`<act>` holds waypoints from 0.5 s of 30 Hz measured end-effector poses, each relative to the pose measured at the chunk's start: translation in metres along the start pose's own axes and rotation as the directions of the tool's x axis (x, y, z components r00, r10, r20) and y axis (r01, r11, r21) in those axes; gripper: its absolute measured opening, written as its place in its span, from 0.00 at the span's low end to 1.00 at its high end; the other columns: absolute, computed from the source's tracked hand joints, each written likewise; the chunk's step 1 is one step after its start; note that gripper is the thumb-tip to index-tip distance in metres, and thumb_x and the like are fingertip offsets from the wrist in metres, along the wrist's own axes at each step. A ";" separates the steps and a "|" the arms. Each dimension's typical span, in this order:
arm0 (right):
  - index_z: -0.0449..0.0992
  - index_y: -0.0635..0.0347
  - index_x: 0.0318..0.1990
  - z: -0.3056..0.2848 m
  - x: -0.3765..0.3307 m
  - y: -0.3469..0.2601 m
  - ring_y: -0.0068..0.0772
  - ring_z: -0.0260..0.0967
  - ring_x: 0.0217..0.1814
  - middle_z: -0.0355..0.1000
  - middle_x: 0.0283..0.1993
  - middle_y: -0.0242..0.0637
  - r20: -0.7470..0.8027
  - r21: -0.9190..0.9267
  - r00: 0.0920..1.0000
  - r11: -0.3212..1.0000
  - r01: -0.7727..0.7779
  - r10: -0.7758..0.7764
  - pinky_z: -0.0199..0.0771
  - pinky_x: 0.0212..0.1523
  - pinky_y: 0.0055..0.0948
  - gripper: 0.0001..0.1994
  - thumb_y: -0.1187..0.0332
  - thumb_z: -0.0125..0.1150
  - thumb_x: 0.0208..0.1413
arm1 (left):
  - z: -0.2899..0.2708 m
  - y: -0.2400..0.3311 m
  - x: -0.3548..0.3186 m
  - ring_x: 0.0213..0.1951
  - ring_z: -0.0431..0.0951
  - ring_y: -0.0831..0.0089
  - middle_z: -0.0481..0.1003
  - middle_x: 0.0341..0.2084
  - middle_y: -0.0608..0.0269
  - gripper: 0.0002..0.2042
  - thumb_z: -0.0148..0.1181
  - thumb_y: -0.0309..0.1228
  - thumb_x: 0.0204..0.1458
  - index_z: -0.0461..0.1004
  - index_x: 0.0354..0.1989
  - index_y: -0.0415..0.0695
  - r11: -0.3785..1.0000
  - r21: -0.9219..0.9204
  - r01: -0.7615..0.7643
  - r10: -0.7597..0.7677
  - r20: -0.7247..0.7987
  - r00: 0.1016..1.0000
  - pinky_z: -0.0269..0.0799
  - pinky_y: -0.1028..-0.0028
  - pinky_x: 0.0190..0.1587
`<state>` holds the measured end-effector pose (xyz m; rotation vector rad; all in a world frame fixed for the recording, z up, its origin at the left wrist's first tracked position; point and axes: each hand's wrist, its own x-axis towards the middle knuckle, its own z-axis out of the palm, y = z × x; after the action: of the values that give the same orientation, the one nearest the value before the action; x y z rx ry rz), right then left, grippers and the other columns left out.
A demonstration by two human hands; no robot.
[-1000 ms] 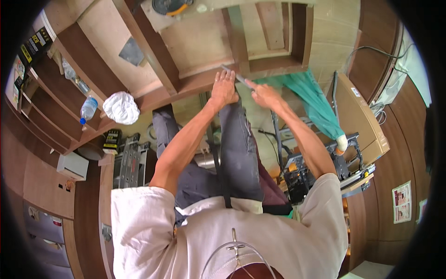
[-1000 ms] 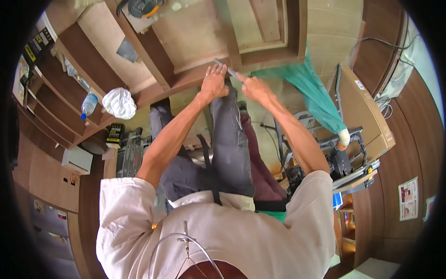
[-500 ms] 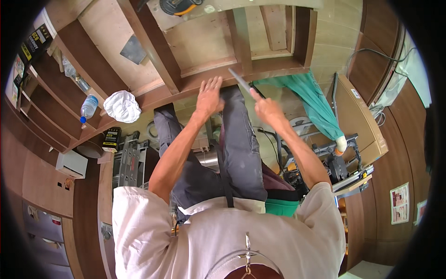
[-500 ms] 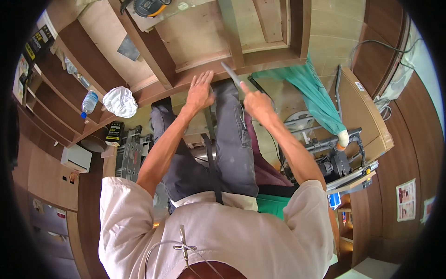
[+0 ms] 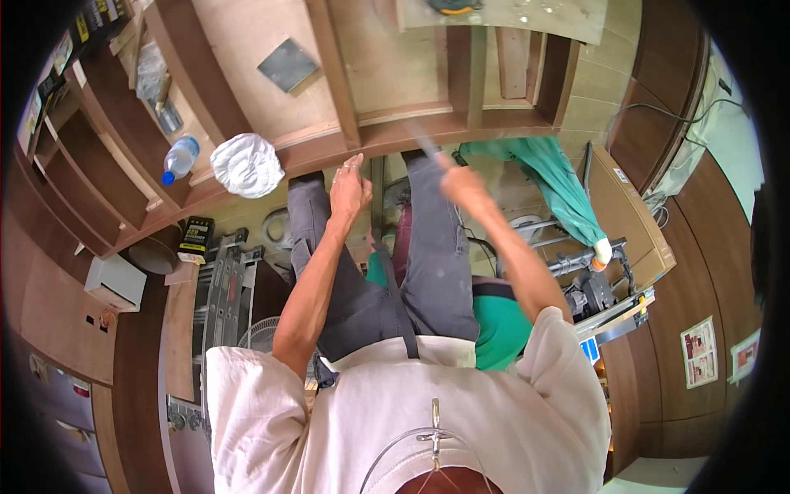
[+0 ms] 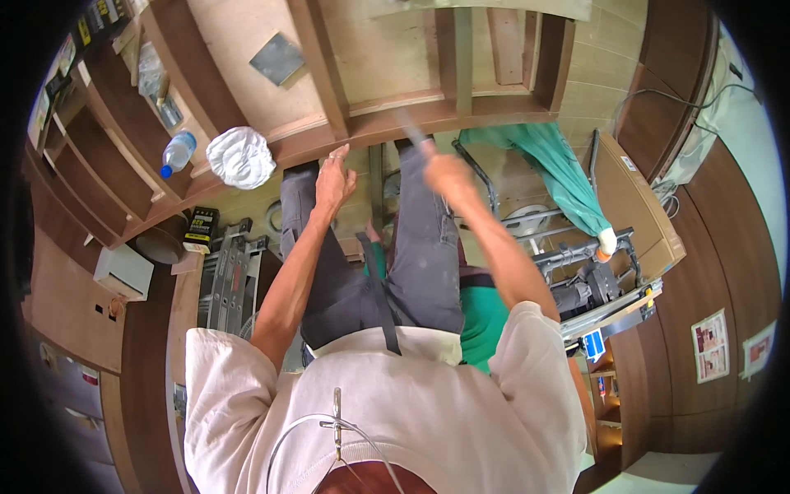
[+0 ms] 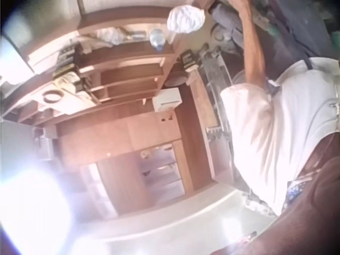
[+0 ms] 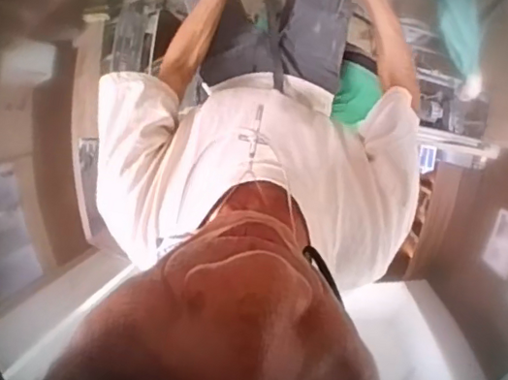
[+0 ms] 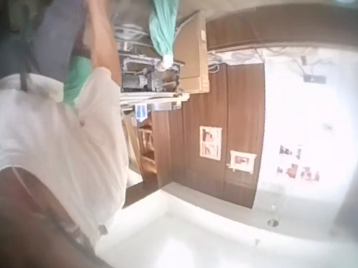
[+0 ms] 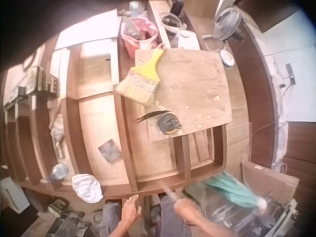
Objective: The person uses a chisel to scrape and smooth the edges of a wooden cabinet frame. They then wipe the surface with a white cloth and a water bottle. The person continues to scrape and clean the wooden structure, occasionally interacting with a colleague who is also working in the room.
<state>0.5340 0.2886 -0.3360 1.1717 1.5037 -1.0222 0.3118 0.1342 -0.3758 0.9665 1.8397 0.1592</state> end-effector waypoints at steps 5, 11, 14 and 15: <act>0.55 0.45 0.73 0.048 0.013 -0.024 0.63 0.77 0.40 0.77 0.37 0.60 -0.039 -0.060 0.991 0.990 -0.129 0.126 0.77 0.43 0.55 0.30 0.67 0.43 0.60 | -0.009 -0.018 -0.008 0.57 0.71 0.46 0.71 0.55 0.40 0.27 0.53 0.28 0.48 0.67 0.61 0.38 0.984 -0.150 0.097 -0.093 0.037 0.995 0.67 0.57 0.61; 0.56 0.44 0.72 0.011 0.002 -0.020 0.62 0.77 0.45 0.78 0.42 0.59 -0.106 0.035 0.971 0.976 -0.213 0.215 0.76 0.48 0.55 0.31 0.65 0.48 0.59 | -0.029 -0.033 -0.016 0.58 0.71 0.45 0.71 0.56 0.39 0.28 0.53 0.31 0.51 0.66 0.63 0.39 0.952 -0.245 0.182 -0.174 0.053 0.983 0.66 0.56 0.62; 0.56 0.44 0.72 0.042 0.004 -0.065 0.61 0.77 0.43 0.78 0.40 0.59 -0.083 -0.039 0.983 0.985 -0.166 0.163 0.76 0.48 0.55 0.31 0.66 0.47 0.59 | -0.031 -0.035 -0.019 0.58 0.71 0.46 0.71 0.56 0.39 0.27 0.53 0.31 0.51 0.66 0.63 0.39 0.940 -0.250 0.232 -0.205 0.129 0.970 0.66 0.56 0.62; 0.57 0.45 0.72 0.043 -0.011 -0.101 0.61 0.77 0.42 0.78 0.40 0.59 -0.064 -0.072 0.996 0.995 -0.067 0.062 0.76 0.47 0.55 0.30 0.66 0.47 0.59 | -0.029 -0.037 -0.022 0.58 0.71 0.46 0.71 0.56 0.39 0.27 0.53 0.31 0.51 0.67 0.63 0.39 0.941 -0.244 0.233 -0.199 0.156 0.968 0.66 0.57 0.62</act>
<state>0.4438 0.2249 -0.3278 1.2016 1.5292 -0.8869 0.2711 0.1032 -0.3649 0.5733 1.7397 0.1939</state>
